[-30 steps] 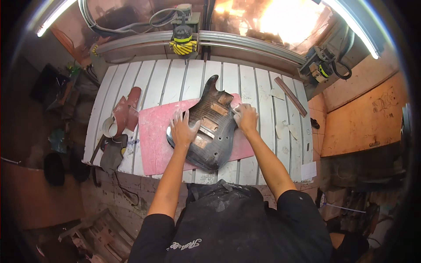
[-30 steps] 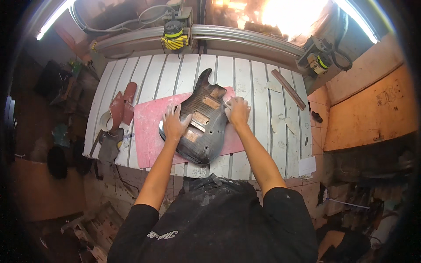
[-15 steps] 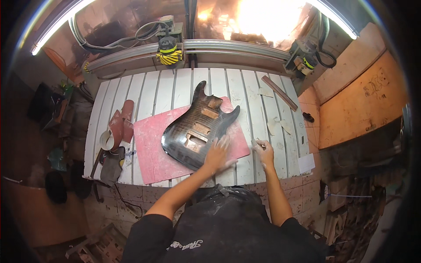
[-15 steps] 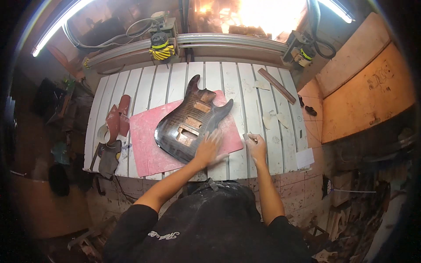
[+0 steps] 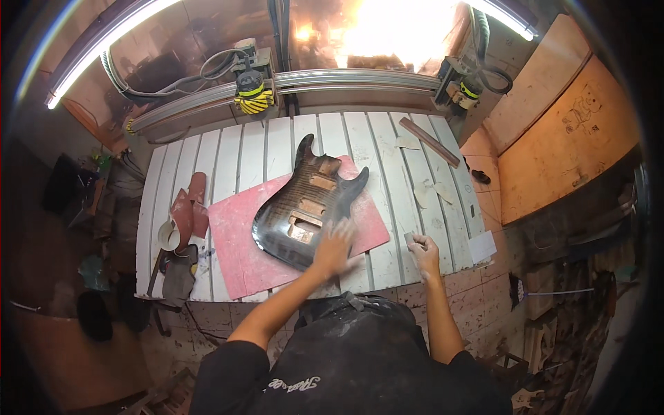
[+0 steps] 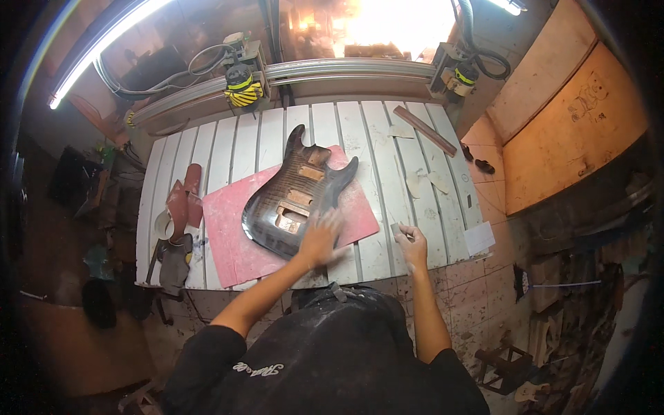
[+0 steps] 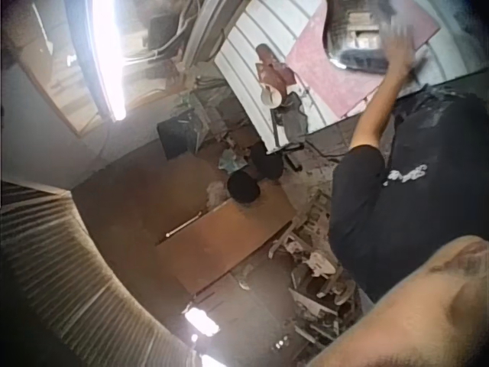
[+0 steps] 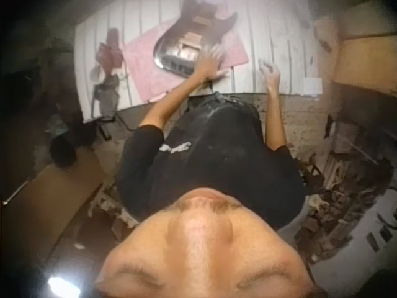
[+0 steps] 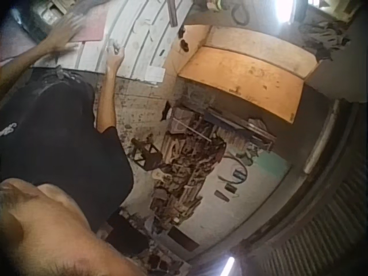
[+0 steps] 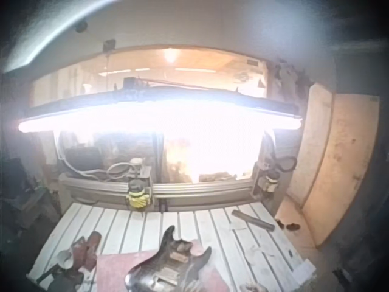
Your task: The person sands the surface of a dark wood guitar body with a block and then by hand, moving the sandpaper across the flat surface and around the edges.
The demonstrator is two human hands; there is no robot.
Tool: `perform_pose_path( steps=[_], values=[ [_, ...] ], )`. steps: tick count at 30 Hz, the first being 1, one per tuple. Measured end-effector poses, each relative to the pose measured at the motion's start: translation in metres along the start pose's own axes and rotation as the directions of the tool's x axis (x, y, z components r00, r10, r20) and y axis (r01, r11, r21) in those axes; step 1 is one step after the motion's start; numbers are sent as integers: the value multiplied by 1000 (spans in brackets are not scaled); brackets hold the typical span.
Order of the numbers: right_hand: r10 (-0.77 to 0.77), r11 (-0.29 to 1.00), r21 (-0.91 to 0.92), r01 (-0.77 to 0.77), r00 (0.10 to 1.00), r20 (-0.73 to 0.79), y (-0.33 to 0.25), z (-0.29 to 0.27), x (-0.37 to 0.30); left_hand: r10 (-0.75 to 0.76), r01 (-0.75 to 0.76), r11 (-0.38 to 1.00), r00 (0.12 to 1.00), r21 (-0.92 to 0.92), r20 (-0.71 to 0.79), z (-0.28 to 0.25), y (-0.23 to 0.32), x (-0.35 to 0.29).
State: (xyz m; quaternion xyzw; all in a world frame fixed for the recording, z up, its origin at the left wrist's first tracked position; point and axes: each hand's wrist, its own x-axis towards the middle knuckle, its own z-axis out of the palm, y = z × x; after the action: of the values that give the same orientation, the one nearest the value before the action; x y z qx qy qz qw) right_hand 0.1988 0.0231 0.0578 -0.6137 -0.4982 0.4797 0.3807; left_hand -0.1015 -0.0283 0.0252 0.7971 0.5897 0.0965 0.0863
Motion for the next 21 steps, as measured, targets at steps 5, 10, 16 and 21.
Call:
perform_pose_path(
  steps=[5,10,16,21],
  values=[
    [73,996,38,-78,991,112,3,29,1,28,-29,991,1000,-133,-6,0,9,-75],
    [86,982,153,-114,980,179,-11,64,-2,-318,319,947,946,21,-61,-11,-49,-124],
    [117,966,211,-151,979,165,-7,81,-26,-673,663,740,732,-110,-110,-34,-94,-129],
    [198,939,258,-226,972,129,-21,88,-68,-440,432,898,889,-87,-124,-13,-16,-113]
  ],
)
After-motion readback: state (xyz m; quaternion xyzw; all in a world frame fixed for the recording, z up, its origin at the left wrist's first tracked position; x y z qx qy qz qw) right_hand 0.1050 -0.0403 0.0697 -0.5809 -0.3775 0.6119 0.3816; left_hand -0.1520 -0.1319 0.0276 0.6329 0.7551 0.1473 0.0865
